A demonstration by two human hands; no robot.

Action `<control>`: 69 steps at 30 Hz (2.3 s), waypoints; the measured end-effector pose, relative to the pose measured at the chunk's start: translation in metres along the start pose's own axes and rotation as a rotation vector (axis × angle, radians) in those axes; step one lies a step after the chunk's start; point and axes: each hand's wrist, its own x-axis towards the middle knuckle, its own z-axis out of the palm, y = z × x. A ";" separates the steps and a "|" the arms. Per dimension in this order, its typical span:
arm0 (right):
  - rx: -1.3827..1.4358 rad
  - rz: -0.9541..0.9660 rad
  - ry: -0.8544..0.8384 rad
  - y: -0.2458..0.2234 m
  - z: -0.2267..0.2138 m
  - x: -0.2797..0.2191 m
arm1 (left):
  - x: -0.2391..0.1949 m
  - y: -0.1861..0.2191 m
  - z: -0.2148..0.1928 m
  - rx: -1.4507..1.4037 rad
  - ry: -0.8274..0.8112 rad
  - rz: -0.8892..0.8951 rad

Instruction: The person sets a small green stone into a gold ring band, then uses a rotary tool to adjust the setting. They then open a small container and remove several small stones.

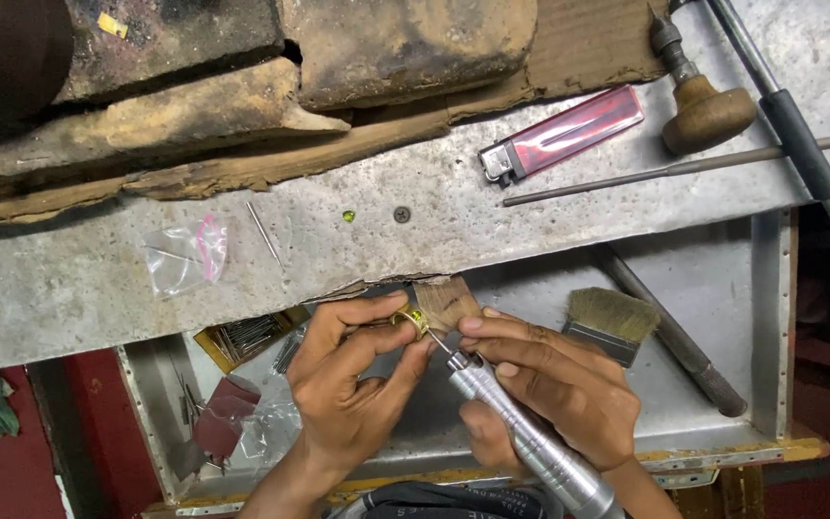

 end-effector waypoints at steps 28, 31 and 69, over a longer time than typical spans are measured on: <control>0.000 -0.028 0.042 -0.001 0.002 0.004 | -0.002 -0.003 0.000 -0.015 -0.004 0.013; 0.061 0.047 0.055 -0.001 0.002 0.000 | -0.003 -0.005 0.000 -0.014 -0.005 0.016; -0.024 -0.013 -0.034 0.003 -0.004 -0.003 | 0.001 0.003 -0.002 0.011 -0.010 -0.009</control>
